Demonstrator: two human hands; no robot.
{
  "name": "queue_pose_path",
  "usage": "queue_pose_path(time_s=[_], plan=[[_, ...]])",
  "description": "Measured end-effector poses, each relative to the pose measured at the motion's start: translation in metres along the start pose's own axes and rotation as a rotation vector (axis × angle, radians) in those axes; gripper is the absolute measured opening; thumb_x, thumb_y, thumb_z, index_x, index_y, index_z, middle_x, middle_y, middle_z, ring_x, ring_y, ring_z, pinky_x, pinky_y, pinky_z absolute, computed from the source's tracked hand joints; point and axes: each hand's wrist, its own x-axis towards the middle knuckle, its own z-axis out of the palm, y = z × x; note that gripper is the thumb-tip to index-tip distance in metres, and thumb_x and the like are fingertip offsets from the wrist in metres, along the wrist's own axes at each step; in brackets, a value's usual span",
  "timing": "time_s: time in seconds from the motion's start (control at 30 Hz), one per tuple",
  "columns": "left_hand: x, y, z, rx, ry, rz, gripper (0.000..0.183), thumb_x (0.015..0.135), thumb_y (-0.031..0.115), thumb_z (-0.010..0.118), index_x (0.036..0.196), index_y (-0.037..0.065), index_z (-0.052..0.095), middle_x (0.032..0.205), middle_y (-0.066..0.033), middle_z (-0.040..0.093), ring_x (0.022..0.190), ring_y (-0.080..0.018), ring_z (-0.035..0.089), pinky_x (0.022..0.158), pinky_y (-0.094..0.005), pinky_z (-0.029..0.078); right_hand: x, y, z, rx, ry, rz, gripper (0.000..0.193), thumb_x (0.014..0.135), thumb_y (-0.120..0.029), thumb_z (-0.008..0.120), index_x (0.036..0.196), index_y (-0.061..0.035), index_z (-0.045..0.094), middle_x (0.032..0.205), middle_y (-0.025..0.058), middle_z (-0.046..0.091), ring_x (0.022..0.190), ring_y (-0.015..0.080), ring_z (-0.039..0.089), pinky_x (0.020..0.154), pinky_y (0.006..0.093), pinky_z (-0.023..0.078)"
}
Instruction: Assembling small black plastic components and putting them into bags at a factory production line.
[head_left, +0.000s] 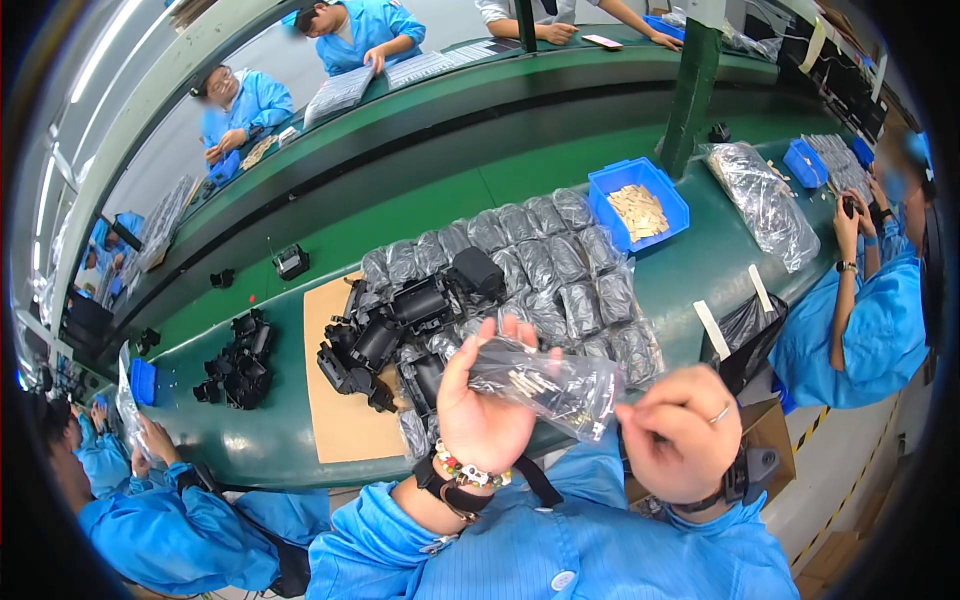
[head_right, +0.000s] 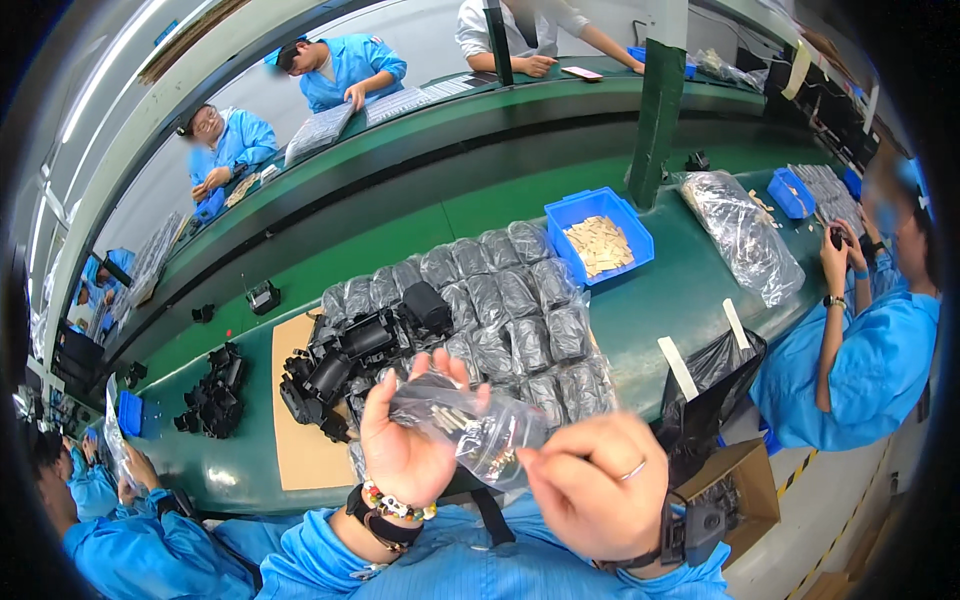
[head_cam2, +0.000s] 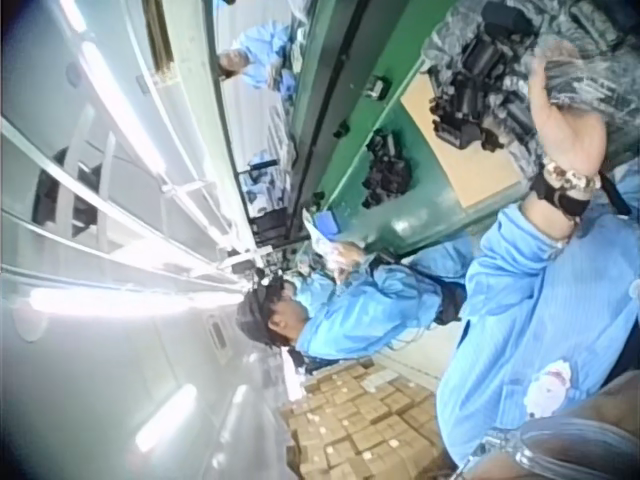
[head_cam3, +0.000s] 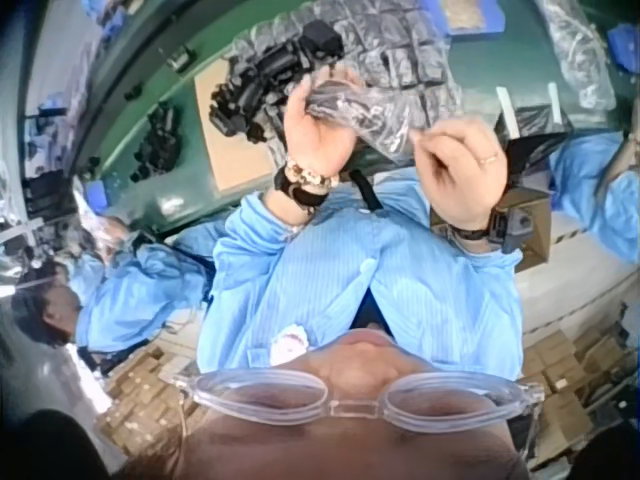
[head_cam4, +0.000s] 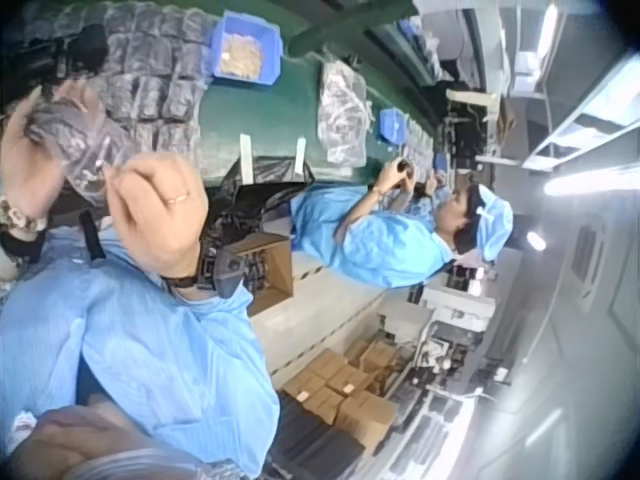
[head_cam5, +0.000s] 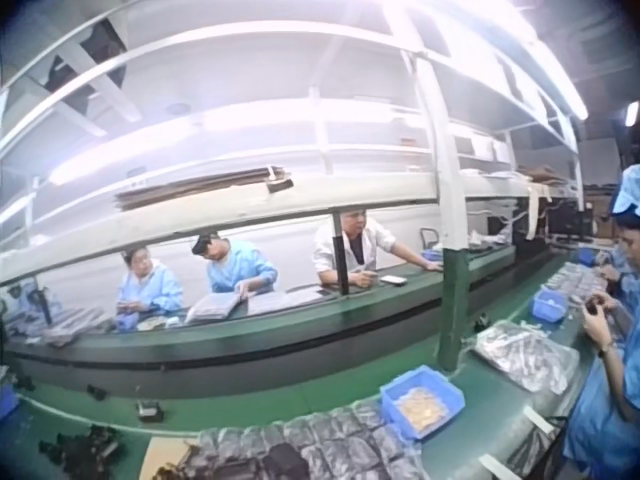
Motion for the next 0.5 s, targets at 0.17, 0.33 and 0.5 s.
queue_pose_path(time_s=[0.17,0.33,0.5], plan=[[-0.010,0.004,0.005,0.110,-0.144,0.230,0.033,0.085,0.021,0.055,0.115,0.009,0.053,0.121,-0.0051,0.054,0.115,-0.0219,0.047,0.104,-0.0515,0.030,-0.011,-0.003,0.014,0.117,-0.032,0.012,0.022,0.059,0.009,0.065,0.080,-0.0010,0.063,0.076,0.0082,0.064,0.064,0.0245,0.063,0.057,0.0306,0.051],[-0.013,0.003,0.001,0.352,-0.280,0.406,0.046,0.087,0.016,0.050,0.131,0.009,0.038,0.130,-0.0055,0.044,0.120,-0.0224,0.043,0.103,-0.0496,0.033,-0.021,0.008,0.031,0.300,-0.242,0.207,0.031,0.060,0.012,0.057,0.088,0.0024,0.064,0.092,0.0146,0.066,0.072,0.0274,0.065,0.061,0.0305,0.052],[-0.016,0.003,0.002,0.370,-0.215,0.446,0.046,0.086,0.014,0.051,0.130,0.009,0.038,0.128,-0.0054,0.045,0.119,-0.0227,0.044,0.102,-0.0487,0.034,-0.016,0.005,0.039,0.290,-0.247,0.192,0.026,0.066,0.006,0.064,0.092,0.0029,0.063,0.094,0.0151,0.065,0.079,0.0289,0.064,0.065,0.0320,0.052]])
